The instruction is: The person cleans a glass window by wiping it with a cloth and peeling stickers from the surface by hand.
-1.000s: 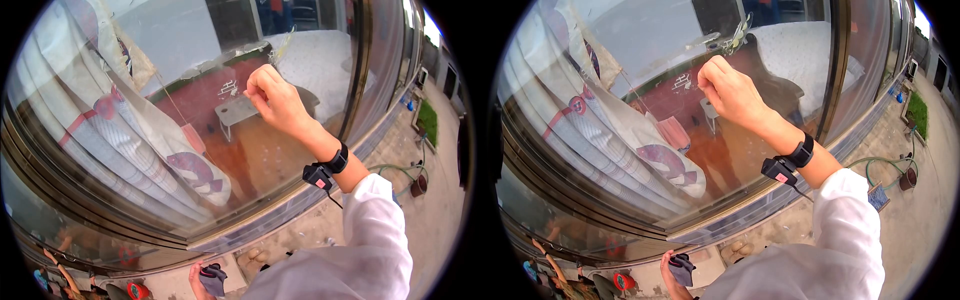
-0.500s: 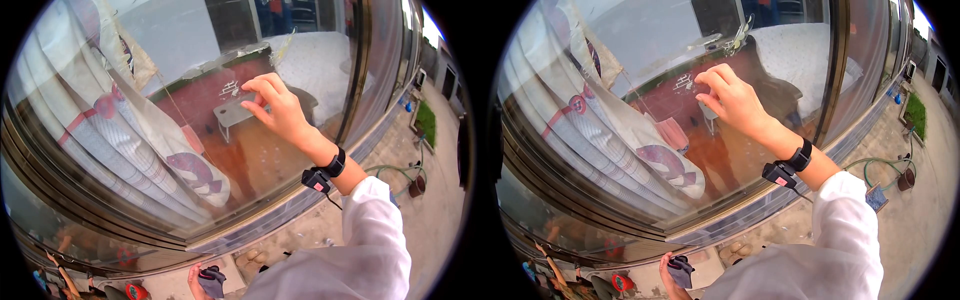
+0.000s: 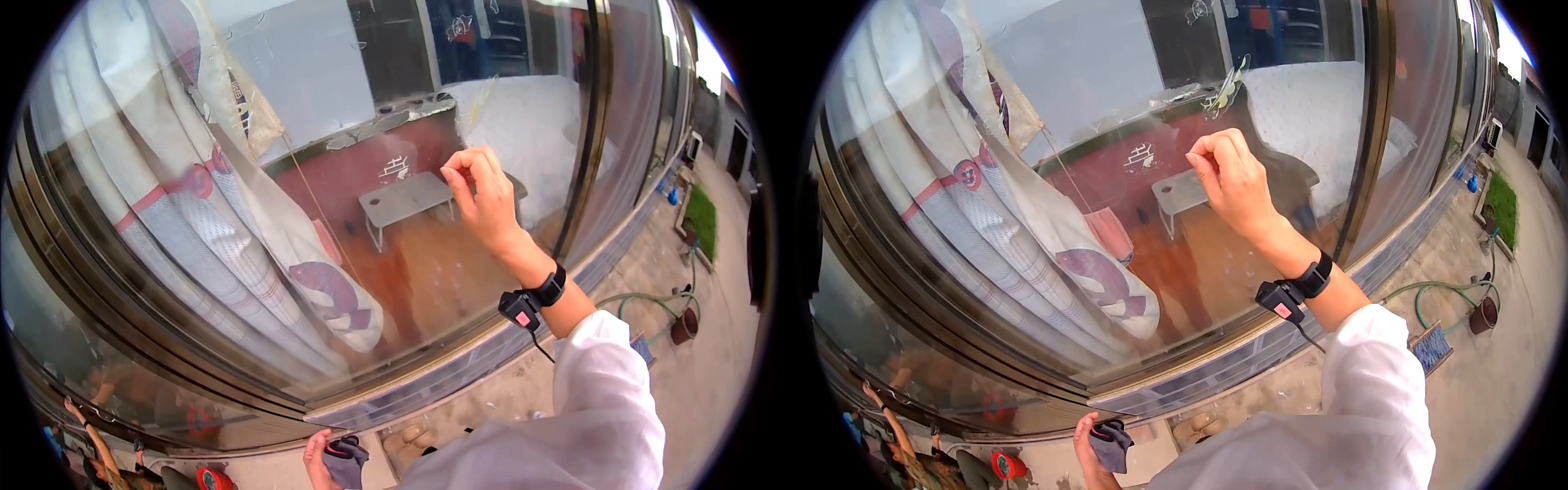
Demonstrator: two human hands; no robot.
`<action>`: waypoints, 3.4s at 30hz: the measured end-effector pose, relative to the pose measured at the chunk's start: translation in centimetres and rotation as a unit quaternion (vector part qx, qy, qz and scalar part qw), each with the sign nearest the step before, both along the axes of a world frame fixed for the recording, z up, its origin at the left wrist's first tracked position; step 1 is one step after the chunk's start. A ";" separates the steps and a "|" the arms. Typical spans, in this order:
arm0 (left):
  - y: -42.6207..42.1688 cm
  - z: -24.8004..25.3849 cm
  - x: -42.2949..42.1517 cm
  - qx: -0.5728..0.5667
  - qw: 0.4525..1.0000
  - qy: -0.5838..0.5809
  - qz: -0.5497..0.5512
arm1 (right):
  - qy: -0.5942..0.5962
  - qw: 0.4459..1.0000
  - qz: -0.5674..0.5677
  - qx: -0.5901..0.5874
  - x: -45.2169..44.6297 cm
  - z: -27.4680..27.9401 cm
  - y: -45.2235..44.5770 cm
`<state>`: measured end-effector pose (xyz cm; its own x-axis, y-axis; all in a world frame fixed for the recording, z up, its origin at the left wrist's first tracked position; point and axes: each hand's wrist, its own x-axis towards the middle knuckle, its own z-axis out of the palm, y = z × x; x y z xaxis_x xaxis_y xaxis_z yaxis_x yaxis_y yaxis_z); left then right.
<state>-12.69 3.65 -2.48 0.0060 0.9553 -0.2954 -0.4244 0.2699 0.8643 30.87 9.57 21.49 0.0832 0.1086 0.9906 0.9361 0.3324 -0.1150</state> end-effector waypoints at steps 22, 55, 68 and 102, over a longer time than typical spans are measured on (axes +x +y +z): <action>17.5 25.9 16.2 0.699 0.343 0.529 0.338 | -0.114 0.968 -0.202 0.092 8.9 12.8 -2.3; 18.1 24.6 16.1 0.705 0.306 0.546 0.334 | -0.238 0.940 -0.231 0.085 11.9 21.2 -3.2; 18.2 24.4 15.9 0.708 0.307 0.543 0.331 | -0.166 0.961 -0.218 0.027 11.4 21.3 -3.8; 18.2 24.3 16.0 0.712 0.308 0.536 0.332 | -0.115 0.952 -0.172 0.226 10.3 17.1 -0.8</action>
